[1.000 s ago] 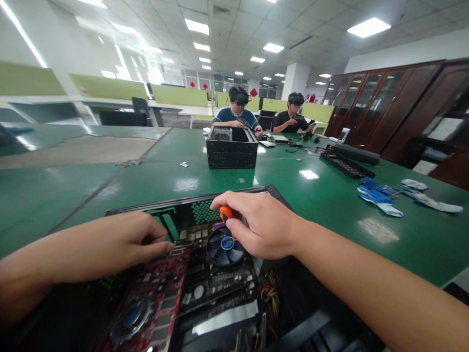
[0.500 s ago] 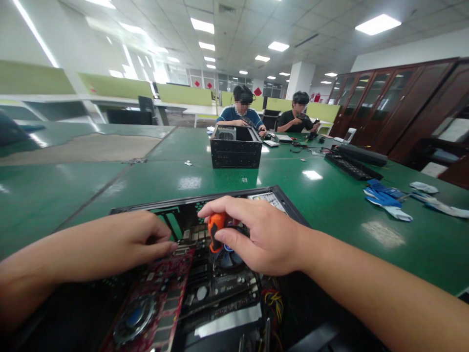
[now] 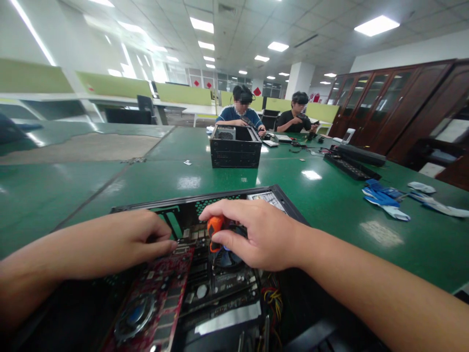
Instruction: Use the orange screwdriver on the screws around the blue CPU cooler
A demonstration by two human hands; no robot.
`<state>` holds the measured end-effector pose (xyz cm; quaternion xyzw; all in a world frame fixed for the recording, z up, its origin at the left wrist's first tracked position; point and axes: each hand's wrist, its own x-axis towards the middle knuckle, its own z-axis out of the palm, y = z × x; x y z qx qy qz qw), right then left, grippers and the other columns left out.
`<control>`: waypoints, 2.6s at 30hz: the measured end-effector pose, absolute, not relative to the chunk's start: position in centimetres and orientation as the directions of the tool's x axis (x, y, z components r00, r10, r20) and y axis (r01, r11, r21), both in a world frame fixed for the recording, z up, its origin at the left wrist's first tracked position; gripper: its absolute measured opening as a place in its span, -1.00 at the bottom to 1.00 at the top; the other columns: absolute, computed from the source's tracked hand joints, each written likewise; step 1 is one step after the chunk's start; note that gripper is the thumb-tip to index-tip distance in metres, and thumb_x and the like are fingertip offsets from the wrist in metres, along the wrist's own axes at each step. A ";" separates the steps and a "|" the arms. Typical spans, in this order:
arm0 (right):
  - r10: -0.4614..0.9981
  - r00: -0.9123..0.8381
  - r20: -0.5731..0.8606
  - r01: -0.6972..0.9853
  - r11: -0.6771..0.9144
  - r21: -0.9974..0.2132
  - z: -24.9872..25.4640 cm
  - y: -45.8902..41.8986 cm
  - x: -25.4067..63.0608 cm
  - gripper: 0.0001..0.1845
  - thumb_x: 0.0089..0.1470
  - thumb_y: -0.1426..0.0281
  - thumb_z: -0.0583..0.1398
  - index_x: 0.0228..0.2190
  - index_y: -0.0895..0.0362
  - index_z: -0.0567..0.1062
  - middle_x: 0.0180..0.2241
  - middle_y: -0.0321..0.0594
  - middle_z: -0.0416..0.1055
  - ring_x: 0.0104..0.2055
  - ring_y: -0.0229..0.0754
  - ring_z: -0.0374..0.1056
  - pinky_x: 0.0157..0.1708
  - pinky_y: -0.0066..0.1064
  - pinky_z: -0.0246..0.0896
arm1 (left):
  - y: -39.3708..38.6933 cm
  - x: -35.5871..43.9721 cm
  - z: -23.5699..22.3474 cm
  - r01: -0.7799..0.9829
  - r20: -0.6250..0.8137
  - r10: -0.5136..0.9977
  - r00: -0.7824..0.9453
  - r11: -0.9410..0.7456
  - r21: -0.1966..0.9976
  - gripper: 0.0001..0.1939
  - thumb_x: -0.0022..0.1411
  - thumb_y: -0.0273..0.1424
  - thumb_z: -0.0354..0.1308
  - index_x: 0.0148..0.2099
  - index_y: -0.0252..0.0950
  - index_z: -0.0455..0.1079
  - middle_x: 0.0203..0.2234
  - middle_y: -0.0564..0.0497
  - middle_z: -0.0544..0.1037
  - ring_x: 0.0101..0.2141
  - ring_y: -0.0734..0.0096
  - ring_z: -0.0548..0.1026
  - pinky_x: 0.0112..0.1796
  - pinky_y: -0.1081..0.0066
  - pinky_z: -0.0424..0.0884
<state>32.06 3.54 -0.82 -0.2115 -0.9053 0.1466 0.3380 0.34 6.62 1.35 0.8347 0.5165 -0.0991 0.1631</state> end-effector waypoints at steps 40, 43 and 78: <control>0.517 -0.562 0.646 0.621 0.780 -0.084 -0.3 3.3 33.0 -0.79 0.38 0.39 0.24 -0.20 0.07 0.73 -0.35 -0.23 0.76 -0.37 -0.08 0.64 -0.25 -0.27 0.39 | 6.7 -0.1 1.1 0.876 -0.290 0.827 0.481 -0.437 0.205 -0.54 0.44 -0.01 0.26 -0.49 -0.08 0.56 -0.48 -0.05 0.75 -0.45 0.13 0.65 -0.35 0.15 0.39; 0.519 -0.563 0.643 0.622 0.779 -0.084 -0.3 3.3 33.0 -0.80 0.39 0.39 0.25 -0.18 0.06 0.73 -0.35 -0.24 0.76 -0.36 -0.08 0.64 -0.24 -0.27 0.39 | 6.8 0.0 1.1 0.872 -0.286 0.826 0.486 -0.437 0.219 -0.54 0.43 -0.01 0.28 -0.49 -0.08 0.56 -0.48 -0.05 0.74 -0.45 0.14 0.64 -0.35 0.15 0.38; 0.365 -0.639 0.677 0.415 0.905 -0.096 -0.6 3.1 32.4 -0.77 0.63 0.34 0.26 0.17 0.08 0.67 -0.09 -0.17 0.84 -0.19 -0.12 0.73 -0.12 -0.32 0.63 | 6.8 0.0 1.1 0.874 -0.295 0.825 0.483 -0.430 0.227 -0.55 0.44 0.01 0.27 -0.46 -0.07 0.61 -0.48 -0.04 0.74 -0.46 0.15 0.62 -0.35 0.17 0.36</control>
